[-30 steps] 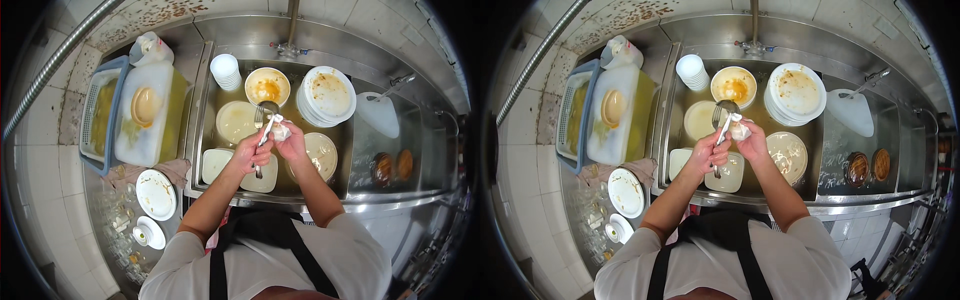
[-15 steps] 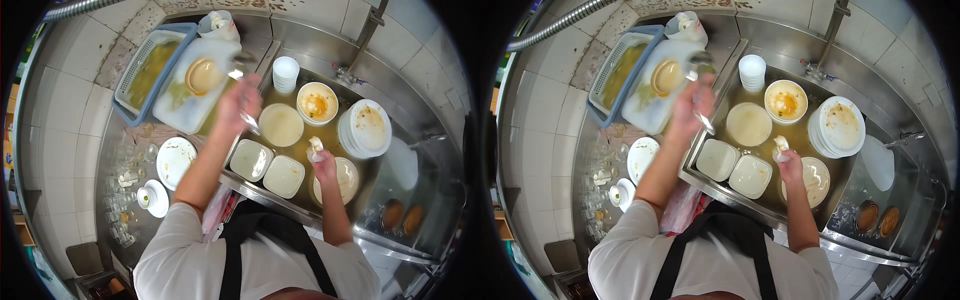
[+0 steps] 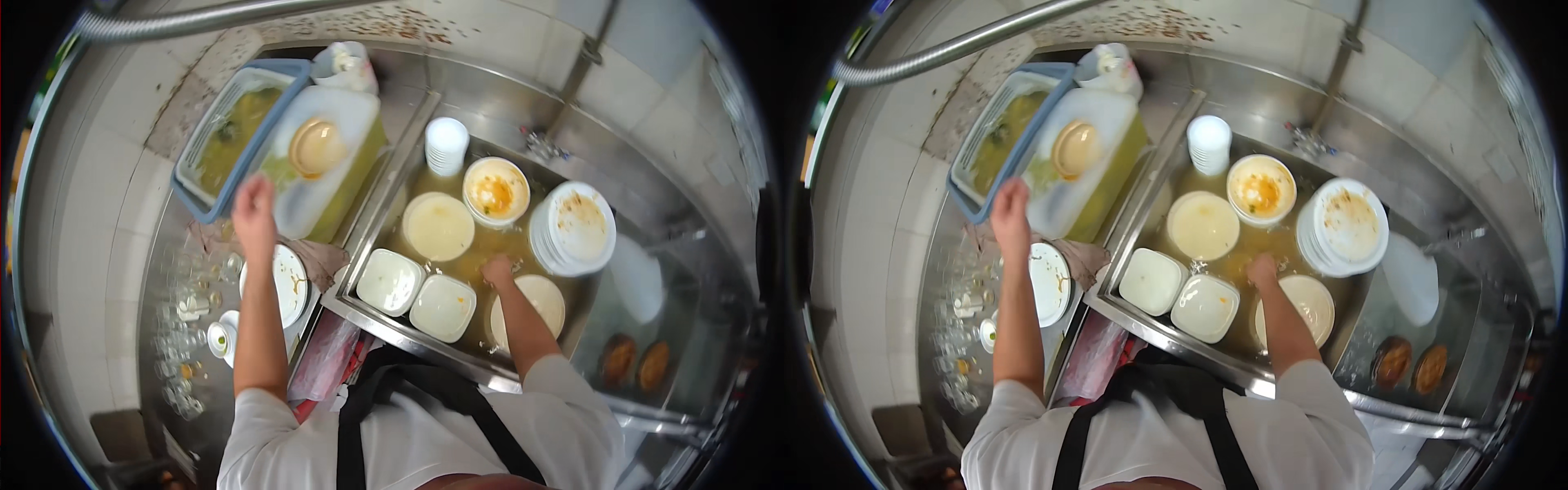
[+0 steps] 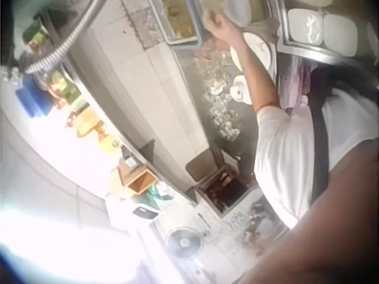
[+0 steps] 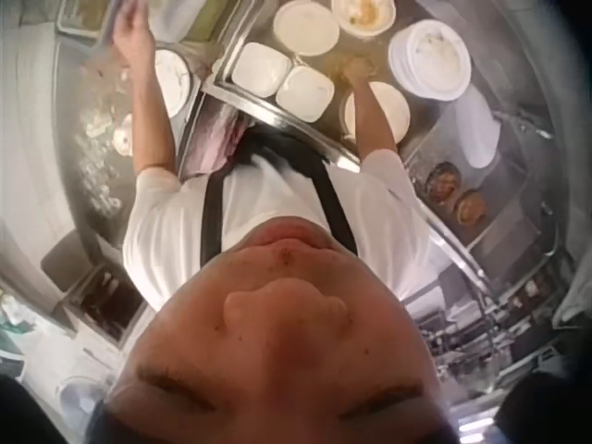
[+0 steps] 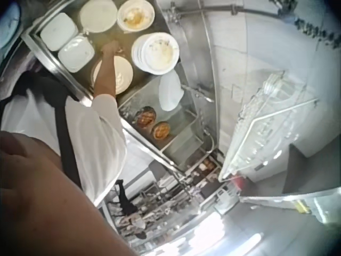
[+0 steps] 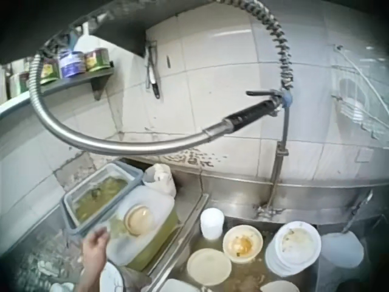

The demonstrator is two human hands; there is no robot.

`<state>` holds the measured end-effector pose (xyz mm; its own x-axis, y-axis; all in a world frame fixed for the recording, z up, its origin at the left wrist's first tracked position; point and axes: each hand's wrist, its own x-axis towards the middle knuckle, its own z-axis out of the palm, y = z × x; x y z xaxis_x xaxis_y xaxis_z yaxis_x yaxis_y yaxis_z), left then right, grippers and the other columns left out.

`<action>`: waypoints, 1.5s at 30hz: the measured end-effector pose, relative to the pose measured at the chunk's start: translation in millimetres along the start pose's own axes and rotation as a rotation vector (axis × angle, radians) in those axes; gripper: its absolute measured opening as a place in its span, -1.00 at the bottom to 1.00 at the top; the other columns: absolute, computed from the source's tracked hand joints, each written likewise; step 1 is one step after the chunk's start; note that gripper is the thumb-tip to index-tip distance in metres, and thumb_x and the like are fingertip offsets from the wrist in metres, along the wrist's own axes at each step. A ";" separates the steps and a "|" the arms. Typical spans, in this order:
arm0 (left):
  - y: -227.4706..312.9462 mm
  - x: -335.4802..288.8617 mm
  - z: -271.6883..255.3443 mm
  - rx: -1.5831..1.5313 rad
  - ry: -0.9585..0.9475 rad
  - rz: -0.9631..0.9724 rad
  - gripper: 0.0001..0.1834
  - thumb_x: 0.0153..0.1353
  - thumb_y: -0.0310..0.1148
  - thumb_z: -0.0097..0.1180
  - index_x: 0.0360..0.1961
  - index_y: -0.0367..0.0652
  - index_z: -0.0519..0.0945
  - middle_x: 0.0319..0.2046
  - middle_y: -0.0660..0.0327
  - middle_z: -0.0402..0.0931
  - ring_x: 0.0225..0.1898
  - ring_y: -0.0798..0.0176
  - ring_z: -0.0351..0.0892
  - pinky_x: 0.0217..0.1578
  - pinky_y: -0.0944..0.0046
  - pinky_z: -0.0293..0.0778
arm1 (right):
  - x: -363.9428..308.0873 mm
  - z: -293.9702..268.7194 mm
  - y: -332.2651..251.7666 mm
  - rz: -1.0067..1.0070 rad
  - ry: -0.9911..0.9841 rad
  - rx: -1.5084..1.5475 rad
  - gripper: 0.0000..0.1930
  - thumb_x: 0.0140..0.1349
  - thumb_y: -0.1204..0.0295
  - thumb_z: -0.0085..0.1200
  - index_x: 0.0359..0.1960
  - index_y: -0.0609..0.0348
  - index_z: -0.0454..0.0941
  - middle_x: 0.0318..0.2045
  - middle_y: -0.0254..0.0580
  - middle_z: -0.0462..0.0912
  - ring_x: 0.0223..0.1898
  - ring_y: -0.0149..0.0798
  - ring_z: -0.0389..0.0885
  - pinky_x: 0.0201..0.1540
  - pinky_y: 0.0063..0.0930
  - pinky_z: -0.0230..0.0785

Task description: Washing and rinsing various dishes, cups, and bowls in a commercial kitchen sink.

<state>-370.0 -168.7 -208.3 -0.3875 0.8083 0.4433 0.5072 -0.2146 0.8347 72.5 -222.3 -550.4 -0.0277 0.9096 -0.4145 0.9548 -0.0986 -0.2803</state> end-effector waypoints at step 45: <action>-126.9 -227.1 -146.9 -0.815 0.230 -0.872 -0.41 0.05 -0.71 0.03 0.16 -0.29 0.21 0.07 -0.06 0.39 0.01 0.01 0.51 -0.08 0.08 0.54 | -127.5 25.3 -413.2 0.114 -0.286 1.593 -0.37 -0.23 0.70 0.12 0.04 0.31 0.33 -0.18 -0.02 0.56 -0.24 -0.11 0.63 -0.34 -0.23 0.61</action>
<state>-459.5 -405.6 -366.9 -0.5268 0.7546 -0.3912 -0.5926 0.0039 0.8055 -325.9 -307.7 -403.6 -0.2075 0.7859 -0.5825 -0.2975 -0.6180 -0.7277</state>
